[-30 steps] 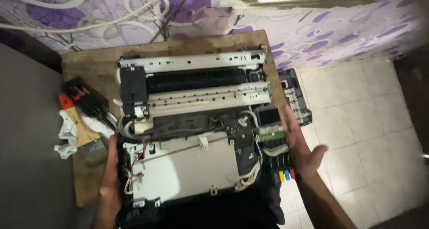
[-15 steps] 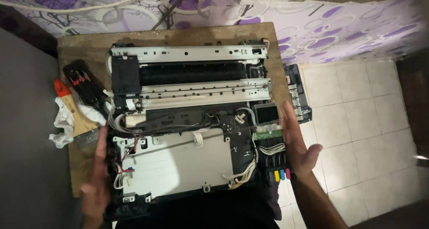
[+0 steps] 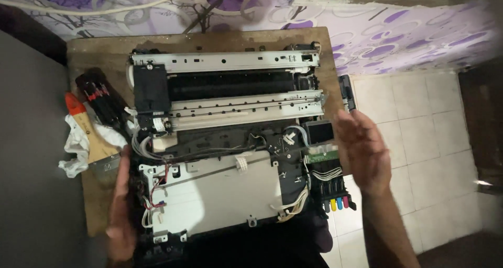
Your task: Disassembling the internal mechanical components of a printer and cleaning them with a brush.
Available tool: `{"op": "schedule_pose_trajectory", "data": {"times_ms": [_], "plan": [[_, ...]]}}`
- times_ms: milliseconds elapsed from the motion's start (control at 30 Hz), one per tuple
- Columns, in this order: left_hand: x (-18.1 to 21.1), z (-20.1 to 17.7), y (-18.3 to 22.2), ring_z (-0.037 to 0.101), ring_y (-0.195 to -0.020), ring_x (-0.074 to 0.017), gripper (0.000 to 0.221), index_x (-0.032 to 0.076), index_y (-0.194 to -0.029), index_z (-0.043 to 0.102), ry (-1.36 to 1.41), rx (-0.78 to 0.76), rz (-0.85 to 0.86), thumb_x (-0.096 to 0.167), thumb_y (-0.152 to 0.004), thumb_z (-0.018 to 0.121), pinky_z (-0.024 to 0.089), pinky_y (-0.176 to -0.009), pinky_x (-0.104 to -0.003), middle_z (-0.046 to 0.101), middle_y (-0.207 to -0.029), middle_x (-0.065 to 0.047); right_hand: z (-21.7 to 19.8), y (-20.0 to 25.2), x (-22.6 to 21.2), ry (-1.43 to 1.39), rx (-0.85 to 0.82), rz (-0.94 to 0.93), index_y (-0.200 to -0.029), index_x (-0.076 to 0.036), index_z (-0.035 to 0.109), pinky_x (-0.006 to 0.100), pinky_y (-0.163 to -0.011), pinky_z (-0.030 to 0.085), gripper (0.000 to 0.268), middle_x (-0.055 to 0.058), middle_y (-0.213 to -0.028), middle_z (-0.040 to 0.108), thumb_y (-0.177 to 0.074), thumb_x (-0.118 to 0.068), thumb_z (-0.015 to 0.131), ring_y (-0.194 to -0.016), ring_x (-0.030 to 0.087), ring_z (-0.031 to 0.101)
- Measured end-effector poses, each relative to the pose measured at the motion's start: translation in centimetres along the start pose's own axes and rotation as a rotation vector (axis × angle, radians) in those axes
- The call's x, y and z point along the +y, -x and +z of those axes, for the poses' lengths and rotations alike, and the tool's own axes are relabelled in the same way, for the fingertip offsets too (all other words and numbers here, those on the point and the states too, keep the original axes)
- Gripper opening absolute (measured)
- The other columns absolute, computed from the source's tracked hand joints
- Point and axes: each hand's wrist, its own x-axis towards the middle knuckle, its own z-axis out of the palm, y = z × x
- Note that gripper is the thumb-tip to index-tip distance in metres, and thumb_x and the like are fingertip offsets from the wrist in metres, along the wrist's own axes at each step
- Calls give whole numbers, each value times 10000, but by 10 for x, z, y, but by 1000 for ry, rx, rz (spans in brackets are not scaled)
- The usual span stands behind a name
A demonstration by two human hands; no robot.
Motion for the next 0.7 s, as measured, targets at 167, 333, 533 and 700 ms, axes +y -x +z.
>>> {"op": "schedule_pose_trajectory", "data": {"times_ms": [167,333,533,700], "plan": [[-11,-10,-15,-11,-1624,-248,1023,94,-1704,30,-838,13,135,887,-1059,57,-62,-1316,-450,30,-1767,-71,24,-35,-32,959,-123,4,-1227,-93,666,492,-1195,520,287,170,-1439,607,-955,-183,668,-1371,328,612],[-41,-16,-35,1,-1636,-303,1077,57,-1668,84,-1444,197,256,836,-979,364,-26,-1330,-493,18,-1762,-134,46,-63,-32,1217,-363,-54,-1120,-98,737,491,-1133,435,227,94,-1504,539,-900,-141,776,-1415,312,529],[-31,-18,-23,39,-1653,-330,1132,17,-1635,139,-2397,373,359,808,-955,579,3,-1373,-488,55,-1750,-188,58,-92,-35,1386,-548,-132,-984,-138,757,524,-1021,483,130,61,-1446,599,-868,-138,815,-1305,317,626],[-4,-13,12,68,-1648,-317,1184,3,-1638,120,-2521,366,247,875,-935,503,41,-1376,-474,104,-1739,-188,62,-93,-28,1415,-568,-117,-873,-118,774,518,-988,492,89,43,-1416,636,-836,-174,832,-1264,299,637]]}}
